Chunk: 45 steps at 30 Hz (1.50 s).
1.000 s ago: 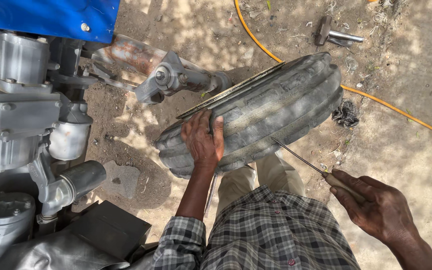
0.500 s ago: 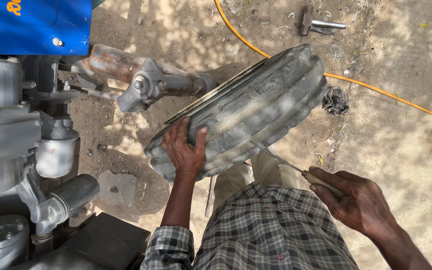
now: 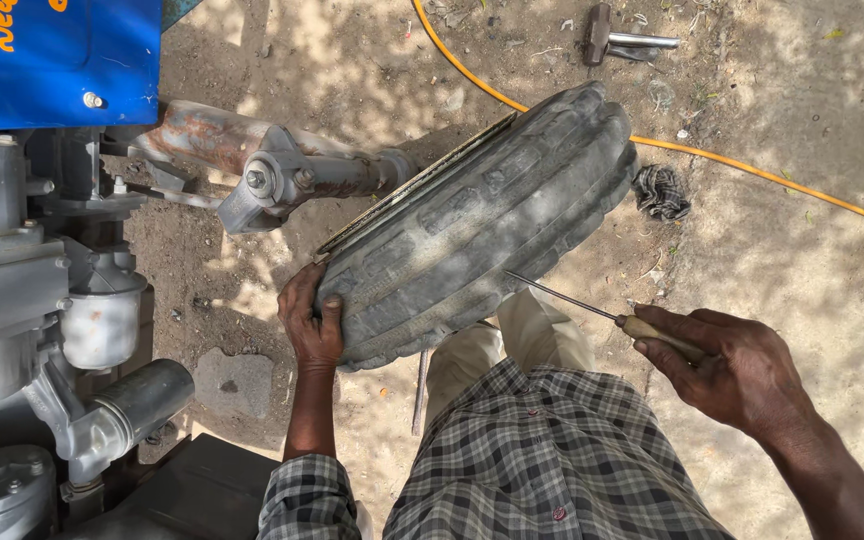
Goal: The person uses a screwdriver to pry and separate the tire bead from the rim of a wheel attached to a blue machine. They work around the circumference, applying pressure with the tool while holding the tire with the other hand.
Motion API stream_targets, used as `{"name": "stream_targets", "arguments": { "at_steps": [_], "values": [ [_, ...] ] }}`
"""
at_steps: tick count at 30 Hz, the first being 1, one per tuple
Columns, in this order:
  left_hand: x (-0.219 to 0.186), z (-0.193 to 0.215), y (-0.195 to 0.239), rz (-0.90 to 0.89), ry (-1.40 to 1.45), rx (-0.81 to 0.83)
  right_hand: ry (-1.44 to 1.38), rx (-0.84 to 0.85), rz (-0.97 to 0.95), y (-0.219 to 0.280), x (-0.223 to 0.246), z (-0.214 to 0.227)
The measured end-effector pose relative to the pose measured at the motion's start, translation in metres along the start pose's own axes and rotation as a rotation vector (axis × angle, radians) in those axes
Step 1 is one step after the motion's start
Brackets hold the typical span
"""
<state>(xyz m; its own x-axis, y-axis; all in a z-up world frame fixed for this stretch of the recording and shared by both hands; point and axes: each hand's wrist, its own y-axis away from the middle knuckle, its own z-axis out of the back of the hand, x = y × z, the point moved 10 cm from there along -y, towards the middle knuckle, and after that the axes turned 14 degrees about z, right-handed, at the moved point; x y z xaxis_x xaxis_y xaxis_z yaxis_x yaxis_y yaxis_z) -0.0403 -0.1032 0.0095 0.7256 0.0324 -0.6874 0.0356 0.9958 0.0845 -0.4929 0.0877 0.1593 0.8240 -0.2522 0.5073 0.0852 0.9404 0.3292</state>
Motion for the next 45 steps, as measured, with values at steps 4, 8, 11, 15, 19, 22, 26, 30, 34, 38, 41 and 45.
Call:
{"name": "stream_targets", "arguments": {
  "at_steps": [4, 8, 11, 15, 19, 22, 26, 30, 34, 38, 41, 45],
  "values": [
    [0.027, 0.008, 0.0, 0.05, -0.079, 0.015, -0.01, -0.098, 0.063, -0.001, 0.011, 0.014],
    [0.023, 0.024, 0.006, 0.157, 0.049, 0.031, 0.004, -0.119, 0.164, 0.003, 0.035, 0.013],
    [-0.012, 0.034, 0.011, 0.209, 0.138, -0.023, -0.057, -0.054, 0.168, 0.001, 0.04, -0.006],
    [-0.092, -0.013, 0.004, 0.02, -0.021, 0.011, -0.006, 0.034, 0.197, -0.001, 0.044, -0.025],
    [-0.137, -0.047, 0.002, -0.053, -0.302, -0.004, -0.021, -0.04, 0.162, -0.003, 0.026, -0.013],
    [-0.143, -0.047, 0.001, -0.022, -0.279, -0.015, -0.018, -0.076, 0.02, 0.003, -0.011, 0.002],
    [-0.133, -0.036, 0.001, -0.007, -0.223, -0.018, 0.012, -0.176, 0.029, 0.012, -0.031, 0.026],
    [-0.114, -0.03, 0.003, 0.005, -0.207, -0.006, 0.025, -0.207, 0.118, 0.024, -0.018, 0.026],
    [-0.09, -0.019, 0.001, -0.005, -0.182, 0.006, -0.037, -0.047, 0.013, 0.025, -0.008, -0.004],
    [-0.08, -0.007, 0.006, 0.018, -0.111, 0.019, 0.002, -0.082, 0.199, 0.014, 0.03, 0.003],
    [-0.096, -0.008, 0.004, -0.02, -0.111, -0.042, 0.067, 0.016, 0.158, 0.01, 0.037, 0.002],
    [-0.114, -0.028, 0.004, 0.015, -0.168, -0.013, 0.046, 0.032, 0.14, 0.012, 0.045, 0.0]
  ]
}}
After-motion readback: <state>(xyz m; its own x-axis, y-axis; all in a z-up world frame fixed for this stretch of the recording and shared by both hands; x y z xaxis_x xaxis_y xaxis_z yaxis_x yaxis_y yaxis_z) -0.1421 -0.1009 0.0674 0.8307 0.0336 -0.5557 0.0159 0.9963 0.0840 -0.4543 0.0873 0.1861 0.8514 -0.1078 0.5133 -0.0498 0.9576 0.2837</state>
